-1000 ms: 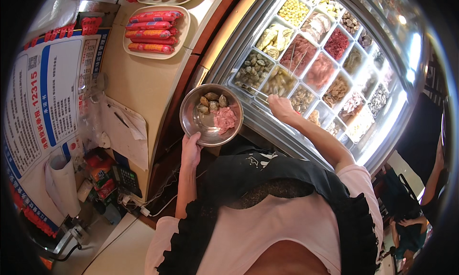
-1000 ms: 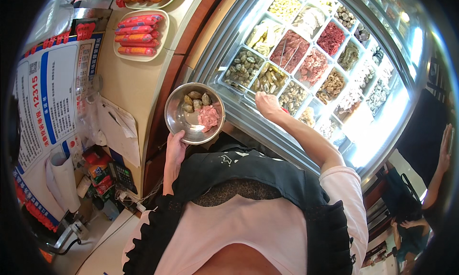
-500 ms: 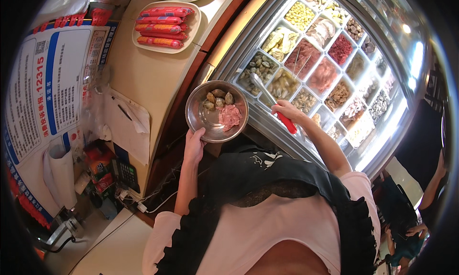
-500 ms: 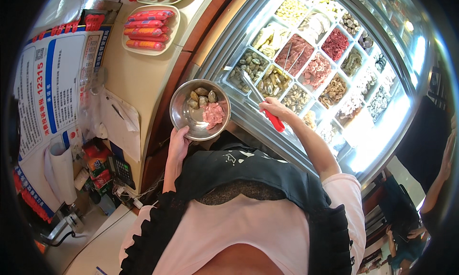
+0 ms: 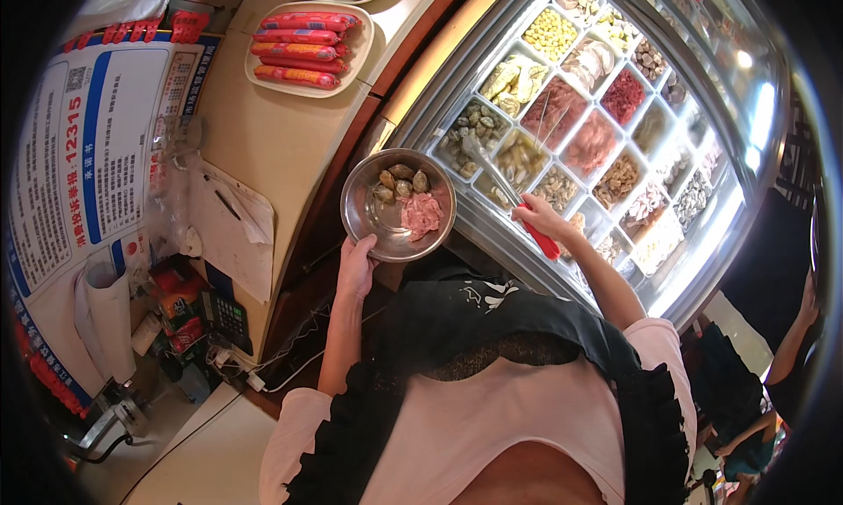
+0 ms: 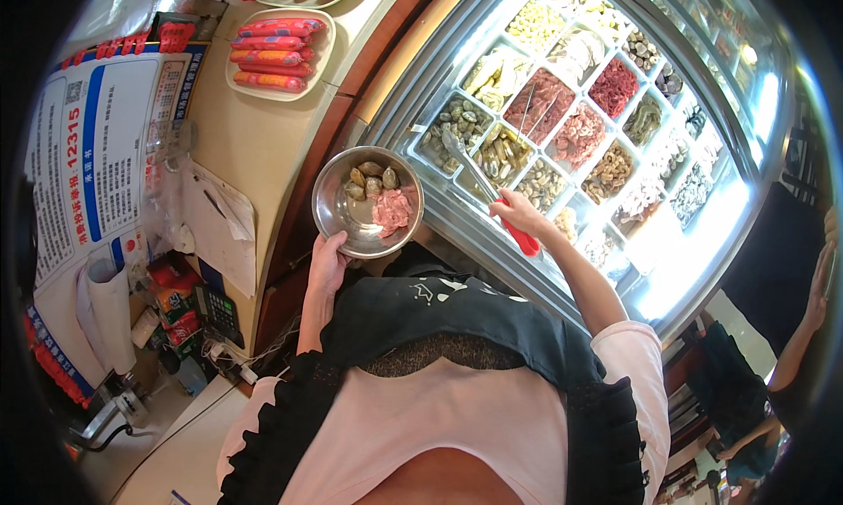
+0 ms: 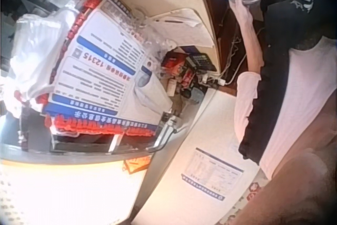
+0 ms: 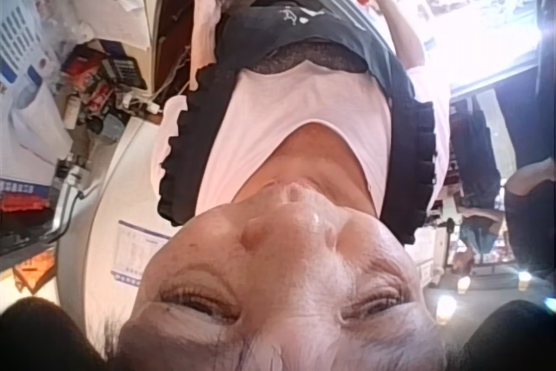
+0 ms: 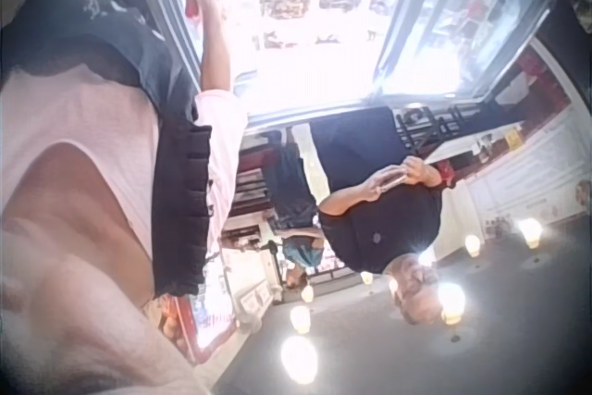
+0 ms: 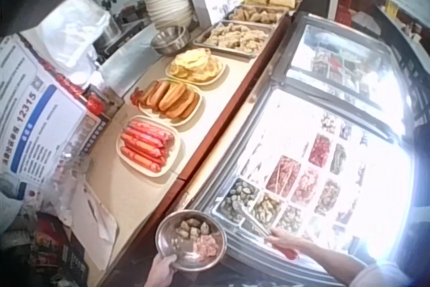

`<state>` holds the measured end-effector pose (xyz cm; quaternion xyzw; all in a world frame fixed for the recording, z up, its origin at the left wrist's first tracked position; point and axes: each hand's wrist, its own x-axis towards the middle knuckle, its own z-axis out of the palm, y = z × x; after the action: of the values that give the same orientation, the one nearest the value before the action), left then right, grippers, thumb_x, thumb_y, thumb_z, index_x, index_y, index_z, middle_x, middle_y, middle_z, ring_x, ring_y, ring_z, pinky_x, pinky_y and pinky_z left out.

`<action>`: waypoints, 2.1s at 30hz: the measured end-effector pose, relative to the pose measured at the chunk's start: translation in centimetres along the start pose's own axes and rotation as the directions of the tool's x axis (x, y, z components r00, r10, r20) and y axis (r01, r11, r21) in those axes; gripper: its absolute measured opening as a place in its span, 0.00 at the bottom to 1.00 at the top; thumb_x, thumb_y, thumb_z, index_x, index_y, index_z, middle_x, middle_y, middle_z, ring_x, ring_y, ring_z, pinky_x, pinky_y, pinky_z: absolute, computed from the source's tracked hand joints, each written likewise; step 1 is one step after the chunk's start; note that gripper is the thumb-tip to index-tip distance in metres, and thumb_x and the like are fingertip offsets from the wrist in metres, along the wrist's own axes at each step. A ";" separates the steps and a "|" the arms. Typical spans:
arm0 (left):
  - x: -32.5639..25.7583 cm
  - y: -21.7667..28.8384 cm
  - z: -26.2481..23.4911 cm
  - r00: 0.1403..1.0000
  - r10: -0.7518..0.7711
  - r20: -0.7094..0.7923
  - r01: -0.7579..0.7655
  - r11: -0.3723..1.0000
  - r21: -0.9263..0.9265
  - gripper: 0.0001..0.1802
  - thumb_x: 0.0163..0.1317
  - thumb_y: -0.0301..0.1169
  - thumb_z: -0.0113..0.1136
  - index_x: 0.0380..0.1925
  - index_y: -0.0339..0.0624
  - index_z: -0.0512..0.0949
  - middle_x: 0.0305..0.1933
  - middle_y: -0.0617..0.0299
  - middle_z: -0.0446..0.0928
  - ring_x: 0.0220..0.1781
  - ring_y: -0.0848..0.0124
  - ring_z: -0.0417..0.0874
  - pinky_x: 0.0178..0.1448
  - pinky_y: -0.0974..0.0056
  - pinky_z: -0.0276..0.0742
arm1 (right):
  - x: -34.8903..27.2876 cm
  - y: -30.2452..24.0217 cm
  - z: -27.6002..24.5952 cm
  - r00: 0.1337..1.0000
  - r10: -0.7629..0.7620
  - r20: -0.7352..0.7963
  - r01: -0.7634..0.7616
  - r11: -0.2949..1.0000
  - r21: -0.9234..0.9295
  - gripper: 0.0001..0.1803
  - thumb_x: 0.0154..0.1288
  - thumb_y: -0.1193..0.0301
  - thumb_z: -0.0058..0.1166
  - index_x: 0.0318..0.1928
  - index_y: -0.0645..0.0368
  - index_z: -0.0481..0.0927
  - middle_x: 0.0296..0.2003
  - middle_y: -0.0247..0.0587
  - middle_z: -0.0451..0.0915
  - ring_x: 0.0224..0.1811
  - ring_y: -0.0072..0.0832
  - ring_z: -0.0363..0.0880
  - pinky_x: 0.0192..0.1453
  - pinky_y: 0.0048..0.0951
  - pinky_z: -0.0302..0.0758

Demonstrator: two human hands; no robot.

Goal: The person uses tongs to pick various food items from a refrigerated display case and places them into a metal bowl. They also use a pen to write on a piece of paper at a counter. The person repeats this process for multiple bowls, selecting items like meat, vegetables, and fried snacks.

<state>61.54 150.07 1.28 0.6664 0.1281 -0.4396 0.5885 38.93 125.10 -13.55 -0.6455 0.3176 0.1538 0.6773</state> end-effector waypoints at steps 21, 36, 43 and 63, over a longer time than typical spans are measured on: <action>3.4 1.9 7.0 0.932 -0.095 0.349 0.059 0.992 0.112 0.12 0.54 0.25 0.45 0.40 0.40 0.67 0.34 0.62 0.74 0.31 0.74 0.76 0.30 0.69 0.73 | -15.8 -10.8 0.2 0.856 -0.320 -0.407 0.143 0.902 -0.408 0.23 0.53 0.70 0.51 0.50 0.60 0.63 0.31 0.49 0.73 0.32 0.38 0.72 0.37 0.32 0.67; 6.0 2.3 10.5 0.819 -0.035 0.572 -0.029 0.994 0.103 0.13 0.52 0.29 0.48 0.40 0.41 0.70 0.36 0.61 0.74 0.34 0.71 0.76 0.37 0.65 0.74 | -18.7 -14.3 0.3 0.790 -0.273 -0.549 0.026 0.909 -0.415 0.22 0.54 0.67 0.49 0.48 0.60 0.62 0.29 0.48 0.71 0.31 0.41 0.70 0.36 0.35 0.66; 8.6 1.7 14.0 0.832 -0.114 0.544 0.055 0.991 0.124 0.13 0.53 0.28 0.46 0.40 0.40 0.68 0.35 0.59 0.74 0.32 0.70 0.78 0.35 0.64 0.77 | -12.3 -20.3 -6.3 0.822 -0.293 -0.488 0.302 0.951 -0.063 0.17 0.55 0.64 0.48 0.42 0.61 0.68 0.23 0.36 0.73 0.24 0.17 0.70 0.26 0.21 0.66; 15.2 7.7 23.1 0.868 0.116 0.483 -0.131 0.991 -0.003 0.13 0.54 0.31 0.43 0.38 0.37 0.69 0.32 0.59 0.74 0.31 0.69 0.78 0.32 0.63 0.77 | 10.8 -35.8 -17.4 0.709 -0.586 -0.391 0.401 0.792 -0.460 0.17 0.54 0.65 0.48 0.39 0.66 0.69 0.24 0.37 0.74 0.22 0.22 0.71 0.25 0.23 0.69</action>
<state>65.61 122.01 -2.95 0.5514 -0.0719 -0.5550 0.6187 65.15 101.79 8.06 -0.8312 0.2673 -0.1618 0.4599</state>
